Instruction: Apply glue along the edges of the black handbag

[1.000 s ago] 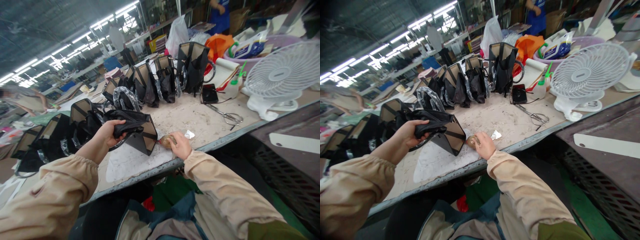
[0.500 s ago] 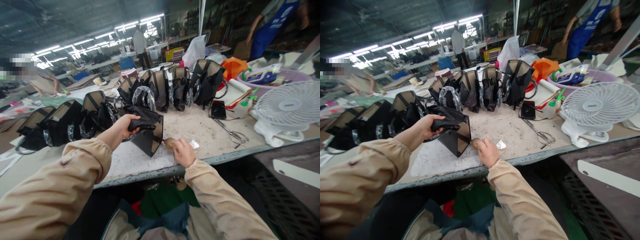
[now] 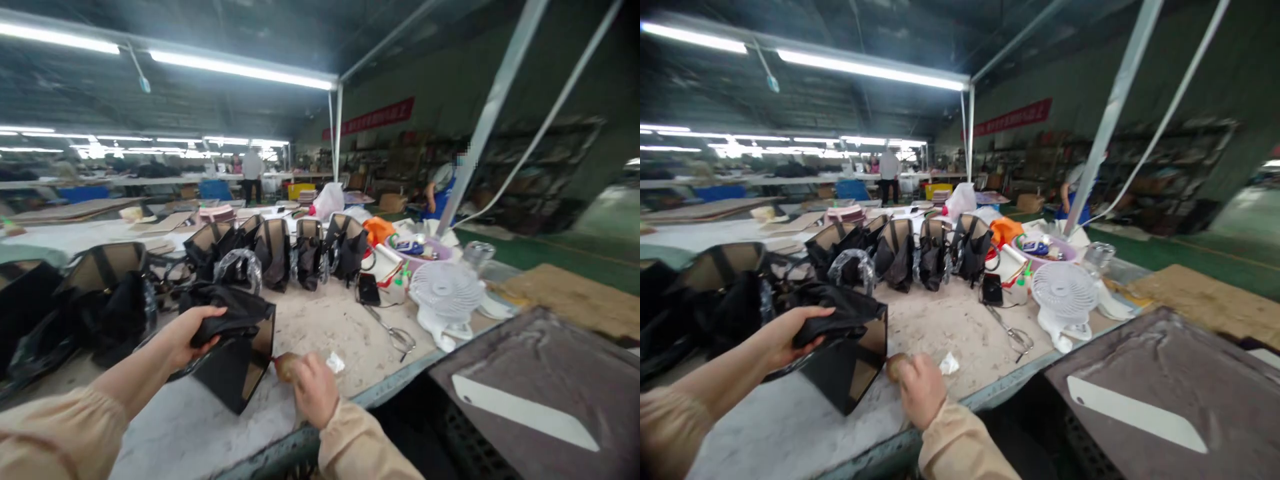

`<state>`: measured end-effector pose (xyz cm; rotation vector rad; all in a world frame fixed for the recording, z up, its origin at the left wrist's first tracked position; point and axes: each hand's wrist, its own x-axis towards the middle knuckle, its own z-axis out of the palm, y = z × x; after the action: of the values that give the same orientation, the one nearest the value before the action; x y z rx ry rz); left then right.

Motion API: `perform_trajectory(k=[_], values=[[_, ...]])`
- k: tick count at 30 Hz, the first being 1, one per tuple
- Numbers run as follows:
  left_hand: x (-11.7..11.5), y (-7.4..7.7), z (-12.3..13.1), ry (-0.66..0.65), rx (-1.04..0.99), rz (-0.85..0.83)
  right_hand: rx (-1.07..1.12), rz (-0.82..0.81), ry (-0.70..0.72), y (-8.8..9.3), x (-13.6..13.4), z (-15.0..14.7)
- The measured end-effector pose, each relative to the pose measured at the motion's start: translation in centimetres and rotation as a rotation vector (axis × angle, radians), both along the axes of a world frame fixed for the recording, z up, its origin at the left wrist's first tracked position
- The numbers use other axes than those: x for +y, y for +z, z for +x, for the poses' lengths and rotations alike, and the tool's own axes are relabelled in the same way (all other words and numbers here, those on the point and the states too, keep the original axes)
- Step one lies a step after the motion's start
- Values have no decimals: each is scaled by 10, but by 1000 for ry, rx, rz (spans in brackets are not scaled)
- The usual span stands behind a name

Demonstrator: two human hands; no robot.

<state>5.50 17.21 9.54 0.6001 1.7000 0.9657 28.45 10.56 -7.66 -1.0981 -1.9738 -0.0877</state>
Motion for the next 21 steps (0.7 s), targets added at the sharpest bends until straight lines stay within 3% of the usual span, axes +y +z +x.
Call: perform_trajectory(k=[5, 8, 11, 16, 21], values=[[8, -12, -7, -96, 16, 12, 108, 32, -15, -1, 4, -1], [11, -15, -10, -67, 34, -9, 138, 29, 9, 6, 2, 4], [8, -11, -10, -19, 33, 16, 126, 28, 65, 18, 0, 10], [-1, 4, -3, -56, -82, 36, 118, 49, 141, 36, 1, 22], [5, 5, 1, -39, -60, -19, 124, 130, 139, 44, 4, 29]])
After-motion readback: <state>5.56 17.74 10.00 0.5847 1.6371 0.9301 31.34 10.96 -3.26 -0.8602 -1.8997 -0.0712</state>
